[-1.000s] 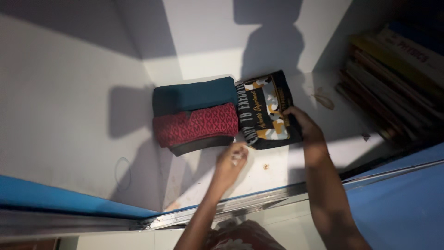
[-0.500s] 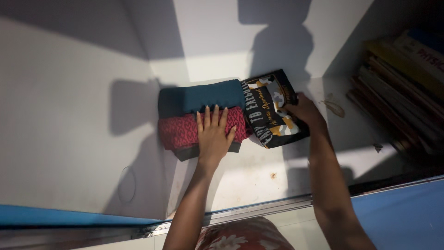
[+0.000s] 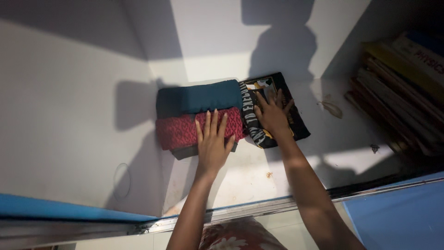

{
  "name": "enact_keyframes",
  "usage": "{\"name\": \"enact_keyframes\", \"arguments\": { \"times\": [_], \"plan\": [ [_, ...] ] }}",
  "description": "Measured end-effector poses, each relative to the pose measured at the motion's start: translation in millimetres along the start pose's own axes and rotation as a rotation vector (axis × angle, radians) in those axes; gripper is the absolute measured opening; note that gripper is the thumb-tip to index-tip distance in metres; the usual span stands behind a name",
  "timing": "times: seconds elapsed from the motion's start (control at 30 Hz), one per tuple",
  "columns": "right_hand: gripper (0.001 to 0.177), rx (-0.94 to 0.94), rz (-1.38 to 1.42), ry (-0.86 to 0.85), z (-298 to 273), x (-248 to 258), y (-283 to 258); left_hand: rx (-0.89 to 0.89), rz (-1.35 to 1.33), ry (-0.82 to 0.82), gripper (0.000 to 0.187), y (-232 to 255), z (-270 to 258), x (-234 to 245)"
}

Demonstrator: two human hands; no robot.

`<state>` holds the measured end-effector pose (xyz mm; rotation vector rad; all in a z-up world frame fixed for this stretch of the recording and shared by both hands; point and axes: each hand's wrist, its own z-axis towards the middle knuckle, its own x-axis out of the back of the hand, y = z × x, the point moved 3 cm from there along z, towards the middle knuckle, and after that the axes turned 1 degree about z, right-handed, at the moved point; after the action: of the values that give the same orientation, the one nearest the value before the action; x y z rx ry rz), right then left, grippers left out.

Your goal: The person unpacks folded clothes from an open suitcase on a bed and places them into a wardrobe shelf. The person handles various garments one by one, including shirts, pants, and a patterned cloth, moving them from the suitcase to the wardrobe.

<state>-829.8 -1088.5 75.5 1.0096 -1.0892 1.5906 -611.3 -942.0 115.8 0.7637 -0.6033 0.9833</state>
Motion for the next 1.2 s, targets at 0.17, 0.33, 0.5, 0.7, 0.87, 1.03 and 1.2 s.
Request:
{"name": "enact_keyframes", "arguments": {
  "times": [0.17,0.33,0.5,0.7,0.87,1.03,1.2],
  "plan": [
    [0.072,0.055,0.139,-0.095,-35.6,13.7,8.2,0.067,-0.074,-0.048,0.071,12.1,-24.5,9.6],
    [0.095,0.069,0.079,-0.073,-93.6,22.1,2.1,0.116,-0.134,0.012,0.068,32.9,-64.4,25.1],
    [0.098,0.074,0.009,0.048,-101.2,15.9,-10.9,0.202,-0.135,-0.036,0.061,58.1,-85.6,32.4],
    [0.083,0.161,0.137,0.137,-122.5,27.5,-9.0,0.277,-0.175,-0.015,0.055,92.8,-127.5,47.2],
    [0.054,0.227,0.387,0.252,-203.4,59.8,-10.4,0.339,-0.215,0.03,0.05,115.2,-166.8,60.2],
    [0.03,0.26,0.606,0.228,-265.9,92.7,-8.0,0.406,-0.244,0.032,0.046,140.3,-204.3,61.1],
    [0.018,0.23,0.876,0.118,-308.0,91.0,-0.3,0.532,-0.232,-0.007,0.043,157.3,-245.4,65.9]
  ]
}}
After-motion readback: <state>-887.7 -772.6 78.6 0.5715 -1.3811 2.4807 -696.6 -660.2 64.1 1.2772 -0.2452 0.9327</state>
